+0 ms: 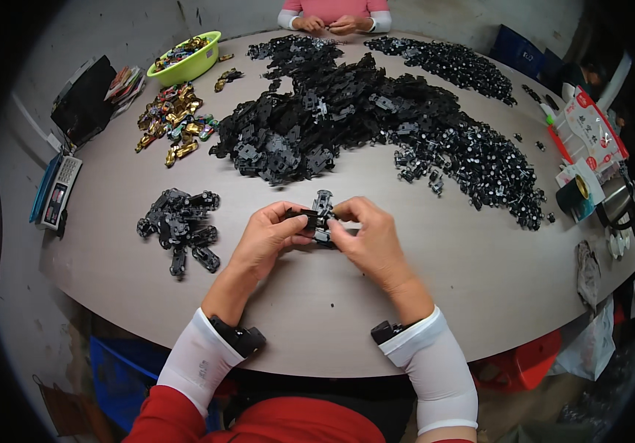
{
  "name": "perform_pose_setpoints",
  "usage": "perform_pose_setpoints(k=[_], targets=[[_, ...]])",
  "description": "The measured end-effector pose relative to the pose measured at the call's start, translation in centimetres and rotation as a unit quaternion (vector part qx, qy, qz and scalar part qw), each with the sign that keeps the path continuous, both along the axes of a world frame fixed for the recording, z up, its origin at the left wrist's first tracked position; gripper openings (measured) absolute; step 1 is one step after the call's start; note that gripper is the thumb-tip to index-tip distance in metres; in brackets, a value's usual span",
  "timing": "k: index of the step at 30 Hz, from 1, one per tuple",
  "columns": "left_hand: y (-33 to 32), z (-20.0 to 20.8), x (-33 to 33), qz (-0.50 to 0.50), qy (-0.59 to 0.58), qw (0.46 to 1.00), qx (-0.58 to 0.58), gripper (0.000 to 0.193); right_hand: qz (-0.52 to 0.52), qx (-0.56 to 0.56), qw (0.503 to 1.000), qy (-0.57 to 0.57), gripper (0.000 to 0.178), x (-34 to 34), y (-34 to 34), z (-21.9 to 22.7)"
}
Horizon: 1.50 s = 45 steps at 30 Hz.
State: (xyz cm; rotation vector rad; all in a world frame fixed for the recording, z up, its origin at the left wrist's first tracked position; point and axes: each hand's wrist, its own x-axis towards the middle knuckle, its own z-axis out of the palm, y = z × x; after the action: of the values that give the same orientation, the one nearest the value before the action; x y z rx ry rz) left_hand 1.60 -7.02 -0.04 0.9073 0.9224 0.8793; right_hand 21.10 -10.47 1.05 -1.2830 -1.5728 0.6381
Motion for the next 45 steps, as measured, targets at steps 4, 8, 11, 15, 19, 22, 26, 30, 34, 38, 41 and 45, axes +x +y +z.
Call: perform_pose_setpoints(k=[4,8,11,15,19,22,26,30,34,38,41,45], targets=[[-0.3,0.2,0.6,0.013,-0.07,0.997,-0.01,0.026,-0.016,0.003,1.0,-0.023,0.013,-1.0,0.1,-0.3],[-0.9,0.1,0.8,0.002,-0.103,0.994,0.025,0.032,-0.032,-0.001,0.999,-0.028,0.013,-1.3,-0.1,-0.1],[-0.9,-0.2,1.0,0.017,-0.066,0.996,0.053,0.034,-0.043,-0.005,0.999,-0.024,0.012,-1.3,-0.1,-0.1],[-0.9,0.2,1.1,0.029,0.003,0.996,0.086,0.031,-0.032,0.04,0.998,-0.035,0.012,-1.3,-0.4,0.8],[-0.9,-0.9,1.3,-0.018,0.031,0.994,0.101,0.029,-0.004,0.043,0.998,-0.042,0.012,-1.7,-0.6,0.4],[-1.3,-1.1,1.7,-0.047,0.055,0.987,0.143,0.029,-0.022,0.034,0.995,-0.093,0.014,-1.6,-0.7,0.4],[-1.9,-1.3,2.3,-0.026,0.085,0.978,0.19,0.03,-0.029,0.025,0.991,-0.124,0.015,-1.5,-0.9,0.4],[-2.3,-1.3,2.8,0.004,0.13,0.962,0.239,0.028,-0.045,0.031,0.99,-0.127,0.016,-1.8,-1.0,0.3],[-2.2,-1.2,2.5,-0.006,0.043,0.985,0.169,0.033,-0.046,0.038,0.994,-0.087,0.014,-2.4,-1.1,0.3],[-1.7,-0.2,1.8,-0.055,-0.117,0.992,0.004,0.033,-0.026,0.06,0.996,-0.054,0.007,-1.9,-1.1,0.4],[-2.0,0.7,2.0,-0.042,-0.105,0.993,-0.036,0.029,0.006,0.059,0.996,-0.066,0.012,-2.1,-1.1,0.1],[-1.7,-0.5,1.6,-0.011,-0.076,0.997,-0.006,0.025,0.013,0.018,1.0,-0.008,0.014,-1.0,-0.9,0.8]])
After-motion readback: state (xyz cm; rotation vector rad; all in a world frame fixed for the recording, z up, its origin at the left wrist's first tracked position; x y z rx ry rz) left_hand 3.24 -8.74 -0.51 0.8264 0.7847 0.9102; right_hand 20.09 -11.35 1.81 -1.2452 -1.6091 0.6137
